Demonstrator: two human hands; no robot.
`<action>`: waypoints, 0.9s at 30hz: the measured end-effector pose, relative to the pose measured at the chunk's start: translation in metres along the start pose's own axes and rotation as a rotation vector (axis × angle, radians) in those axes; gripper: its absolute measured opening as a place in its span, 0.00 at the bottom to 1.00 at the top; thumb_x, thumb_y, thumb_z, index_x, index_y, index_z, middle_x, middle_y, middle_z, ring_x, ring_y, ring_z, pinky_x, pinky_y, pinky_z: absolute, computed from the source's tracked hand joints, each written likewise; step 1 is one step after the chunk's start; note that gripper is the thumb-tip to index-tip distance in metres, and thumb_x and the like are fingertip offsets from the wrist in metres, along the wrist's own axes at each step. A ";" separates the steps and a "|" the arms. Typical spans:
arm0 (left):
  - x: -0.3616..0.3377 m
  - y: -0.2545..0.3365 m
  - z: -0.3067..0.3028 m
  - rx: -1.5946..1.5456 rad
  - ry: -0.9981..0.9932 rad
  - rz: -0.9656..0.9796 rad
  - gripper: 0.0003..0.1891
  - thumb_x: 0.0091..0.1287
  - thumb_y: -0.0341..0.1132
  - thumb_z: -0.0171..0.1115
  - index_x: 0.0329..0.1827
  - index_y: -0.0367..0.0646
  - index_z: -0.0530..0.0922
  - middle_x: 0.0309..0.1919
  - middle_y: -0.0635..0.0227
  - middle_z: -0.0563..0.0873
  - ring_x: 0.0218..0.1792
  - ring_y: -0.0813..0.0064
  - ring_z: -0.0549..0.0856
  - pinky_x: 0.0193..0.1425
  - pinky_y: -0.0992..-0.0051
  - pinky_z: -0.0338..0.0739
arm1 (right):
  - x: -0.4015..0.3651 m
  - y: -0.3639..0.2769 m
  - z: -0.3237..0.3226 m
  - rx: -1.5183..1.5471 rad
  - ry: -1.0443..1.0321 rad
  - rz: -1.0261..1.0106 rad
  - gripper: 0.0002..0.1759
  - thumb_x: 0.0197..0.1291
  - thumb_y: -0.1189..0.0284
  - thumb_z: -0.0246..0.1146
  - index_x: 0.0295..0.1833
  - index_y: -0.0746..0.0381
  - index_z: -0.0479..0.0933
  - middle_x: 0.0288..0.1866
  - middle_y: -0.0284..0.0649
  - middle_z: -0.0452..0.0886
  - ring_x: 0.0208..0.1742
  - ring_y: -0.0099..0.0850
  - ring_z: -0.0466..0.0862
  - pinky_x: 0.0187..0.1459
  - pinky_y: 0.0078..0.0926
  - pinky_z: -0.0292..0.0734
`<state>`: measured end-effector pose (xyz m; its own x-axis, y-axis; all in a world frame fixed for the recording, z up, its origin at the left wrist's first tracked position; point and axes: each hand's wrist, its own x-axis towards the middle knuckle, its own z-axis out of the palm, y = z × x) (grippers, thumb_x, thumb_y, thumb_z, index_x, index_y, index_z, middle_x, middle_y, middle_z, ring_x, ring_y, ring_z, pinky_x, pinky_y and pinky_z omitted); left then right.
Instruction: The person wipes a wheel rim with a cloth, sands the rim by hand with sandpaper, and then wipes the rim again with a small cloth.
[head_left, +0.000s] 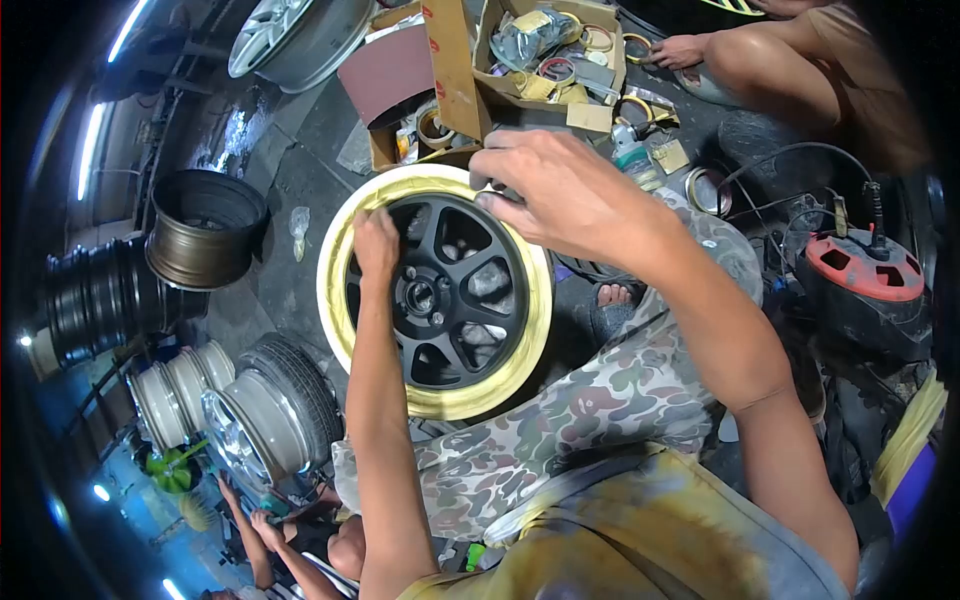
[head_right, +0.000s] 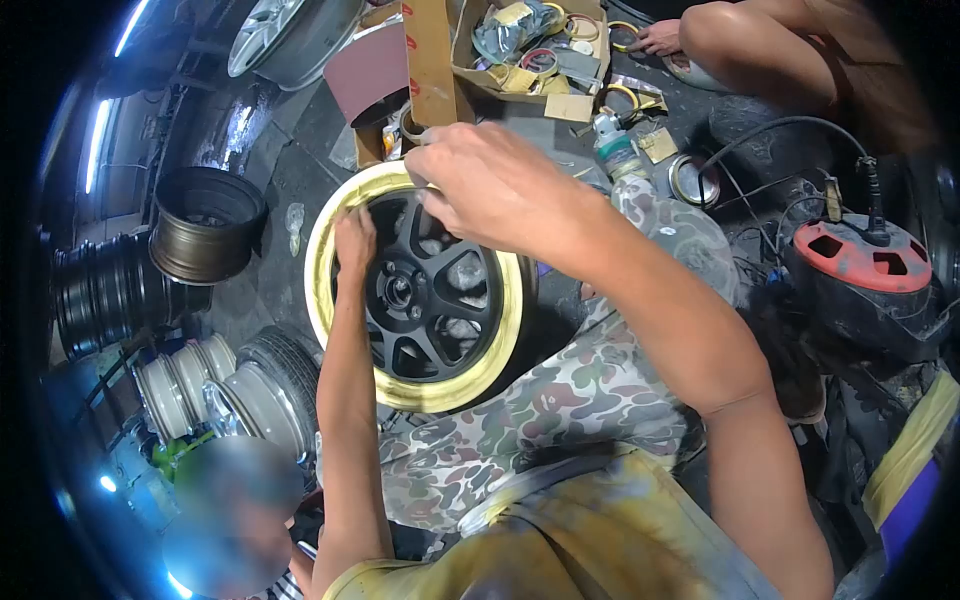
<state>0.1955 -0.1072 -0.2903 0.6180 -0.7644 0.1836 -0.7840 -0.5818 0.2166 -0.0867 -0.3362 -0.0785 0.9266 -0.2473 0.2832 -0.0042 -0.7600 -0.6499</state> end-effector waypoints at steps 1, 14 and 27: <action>0.008 0.028 -0.003 -0.043 -0.060 0.009 0.12 0.73 0.31 0.56 0.39 0.32 0.84 0.41 0.40 0.84 0.45 0.41 0.84 0.53 0.51 0.78 | 0.002 0.000 0.000 0.018 -0.018 0.028 0.09 0.60 0.73 0.66 0.40 0.70 0.81 0.41 0.55 0.85 0.45 0.56 0.85 0.49 0.50 0.81; 0.017 0.075 0.013 -0.080 -0.198 0.291 0.09 0.71 0.32 0.59 0.43 0.37 0.85 0.44 0.47 0.86 0.49 0.46 0.85 0.55 0.56 0.81 | -0.006 0.021 0.000 -0.017 -0.125 0.126 0.12 0.62 0.70 0.66 0.42 0.69 0.81 0.42 0.54 0.83 0.49 0.55 0.84 0.52 0.50 0.79; -0.003 0.112 0.009 -0.505 -0.394 0.164 0.02 0.60 0.23 0.63 0.34 0.34 0.83 0.44 0.47 0.85 0.47 0.46 0.82 0.54 0.53 0.78 | -0.002 0.022 0.006 -0.007 -0.151 0.117 0.11 0.58 0.72 0.67 0.41 0.70 0.82 0.43 0.54 0.85 0.50 0.54 0.85 0.54 0.50 0.80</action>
<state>0.1053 -0.1729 -0.2755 0.3500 -0.9322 -0.0916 -0.6827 -0.3209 0.6564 -0.0862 -0.3487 -0.0975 0.9656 -0.2415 0.0969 -0.1172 -0.7360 -0.6667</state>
